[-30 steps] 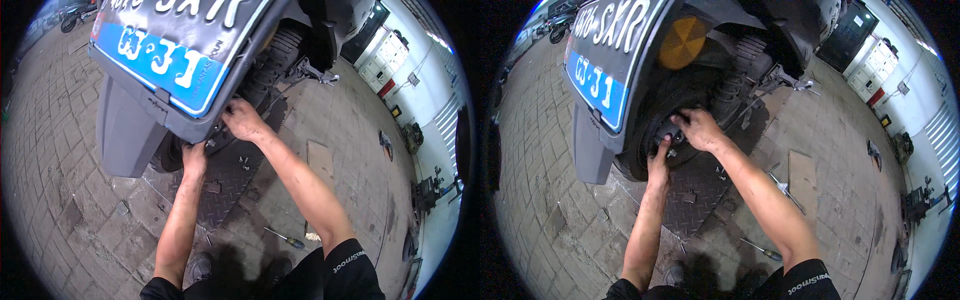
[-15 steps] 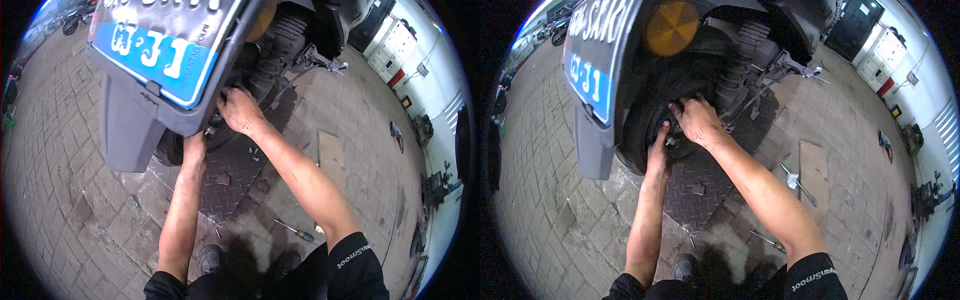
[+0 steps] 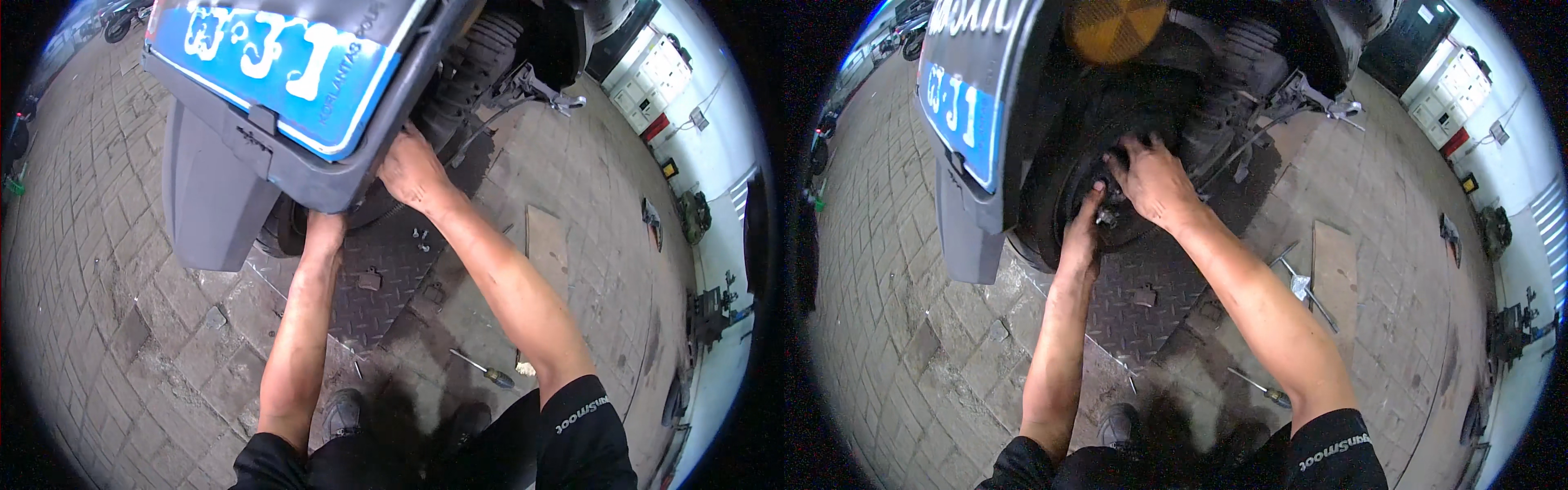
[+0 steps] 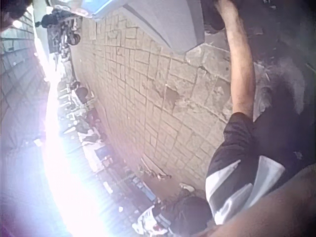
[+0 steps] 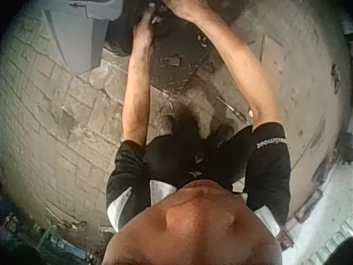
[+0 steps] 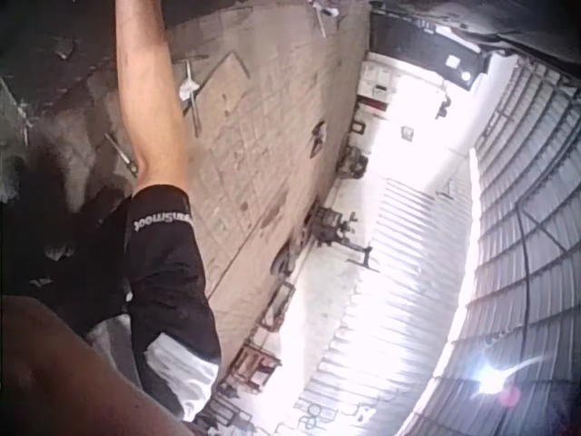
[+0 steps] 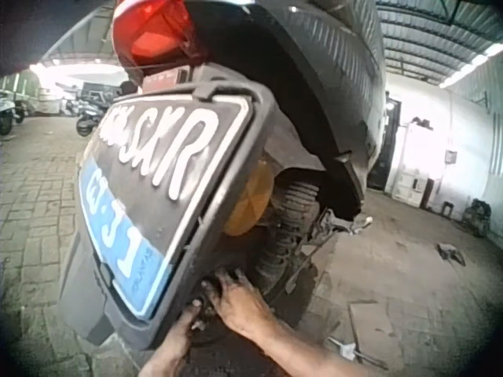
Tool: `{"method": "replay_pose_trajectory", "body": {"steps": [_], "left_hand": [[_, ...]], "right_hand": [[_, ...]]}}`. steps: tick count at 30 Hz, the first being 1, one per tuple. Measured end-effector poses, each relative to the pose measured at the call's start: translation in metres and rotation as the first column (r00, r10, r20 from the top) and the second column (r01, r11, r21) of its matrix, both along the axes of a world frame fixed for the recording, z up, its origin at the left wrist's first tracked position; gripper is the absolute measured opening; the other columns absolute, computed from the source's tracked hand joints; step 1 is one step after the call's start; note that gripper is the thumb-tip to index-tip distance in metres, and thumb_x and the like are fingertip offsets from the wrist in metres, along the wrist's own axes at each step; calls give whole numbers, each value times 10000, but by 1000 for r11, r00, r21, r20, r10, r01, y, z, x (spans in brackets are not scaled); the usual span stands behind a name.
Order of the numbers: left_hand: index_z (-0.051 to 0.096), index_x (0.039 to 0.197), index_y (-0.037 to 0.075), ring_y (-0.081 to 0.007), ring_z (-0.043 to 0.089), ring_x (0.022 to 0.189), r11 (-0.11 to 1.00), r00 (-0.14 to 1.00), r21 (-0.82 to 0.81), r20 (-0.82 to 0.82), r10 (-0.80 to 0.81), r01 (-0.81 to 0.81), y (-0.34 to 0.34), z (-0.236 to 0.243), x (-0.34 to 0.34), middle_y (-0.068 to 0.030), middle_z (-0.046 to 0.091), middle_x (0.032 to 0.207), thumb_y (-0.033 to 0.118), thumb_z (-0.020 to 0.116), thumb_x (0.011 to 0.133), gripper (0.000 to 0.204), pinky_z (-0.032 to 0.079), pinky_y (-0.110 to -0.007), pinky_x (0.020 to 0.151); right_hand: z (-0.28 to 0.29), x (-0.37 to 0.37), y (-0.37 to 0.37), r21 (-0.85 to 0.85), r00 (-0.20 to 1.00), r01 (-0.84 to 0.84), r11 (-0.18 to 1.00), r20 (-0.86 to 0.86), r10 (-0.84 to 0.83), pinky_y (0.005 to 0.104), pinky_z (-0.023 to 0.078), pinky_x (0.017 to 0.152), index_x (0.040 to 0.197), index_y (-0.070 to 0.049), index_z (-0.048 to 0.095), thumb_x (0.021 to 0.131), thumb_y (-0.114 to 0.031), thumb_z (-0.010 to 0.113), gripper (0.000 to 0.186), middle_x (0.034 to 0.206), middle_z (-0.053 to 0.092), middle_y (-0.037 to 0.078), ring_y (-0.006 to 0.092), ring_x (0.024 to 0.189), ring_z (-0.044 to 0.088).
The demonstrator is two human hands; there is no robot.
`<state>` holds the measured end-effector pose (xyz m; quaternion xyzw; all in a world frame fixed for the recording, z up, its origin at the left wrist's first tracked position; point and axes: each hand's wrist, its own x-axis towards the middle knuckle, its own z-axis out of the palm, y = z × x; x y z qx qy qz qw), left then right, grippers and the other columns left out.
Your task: The person disassembles and services a motorcycle rear brake caliper by hand using a screwdriver and a T-handle wrench while the vehicle is on a lift.
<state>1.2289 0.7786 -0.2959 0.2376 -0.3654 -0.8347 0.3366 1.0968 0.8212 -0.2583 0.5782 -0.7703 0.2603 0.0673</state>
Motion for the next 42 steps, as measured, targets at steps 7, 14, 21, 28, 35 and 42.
{"method": "replay_pose_trajectory", "body": {"steps": [7,14,21,28,35,42], "left_hand": [[415,1221,-61,-207,413,1141,983,990,-177,122,76,-53,15,10,-9,-125,457,1237,355,600,808,614,273,-310,988],[396,1243,-25,-186,378,1164,924,934,-366,276,225,-114,2,-27,-7,-112,423,1269,367,482,855,558,274,-319,980],[435,1205,-25,-185,424,1076,936,981,-317,60,184,-156,-4,-43,-4,-114,469,1200,301,409,905,444,331,-335,920],[435,1201,-77,-206,407,1141,923,961,-330,122,247,-196,-4,-52,-18,-142,443,1248,384,570,818,615,277,-314,982],[438,1177,-101,-207,429,1104,957,962,-101,-35,270,-272,6,-47,-24,-142,452,1232,365,603,805,619,310,-305,957],[345,1266,-19,-239,415,1144,988,985,-103,-139,103,-118,-11,-57,-19,-140,413,1268,413,498,848,621,324,-357,971]], "right_hand": [[-16,-12,-2,-222,894,14,975,440,88,436,400,887,1118,-18,505,868,-329,477,400,1097,489,296,428,1037,477],[6,9,6,-86,993,-6,996,114,16,436,428,862,1139,-39,504,872,-342,459,406,1126,458,321,432,1005,502],[19,39,4,112,992,109,988,43,-115,444,479,783,1164,-77,499,879,-370,422,416,1149,446,310,425,864,575],[1,10,5,3,995,83,997,-59,-83,439,479,804,1178,-94,493,879,-364,426,409,1166,450,295,408,890,578],[3,19,10,-34,992,73,997,-97,-76,416,521,699,1094,-86,544,873,-353,447,360,1098,495,297,408,790,605],[14,31,6,1,996,93,996,1,-93,441,513,701,1095,-77,522,862,-362,478,371,1130,458,320,435,827,581]]}}
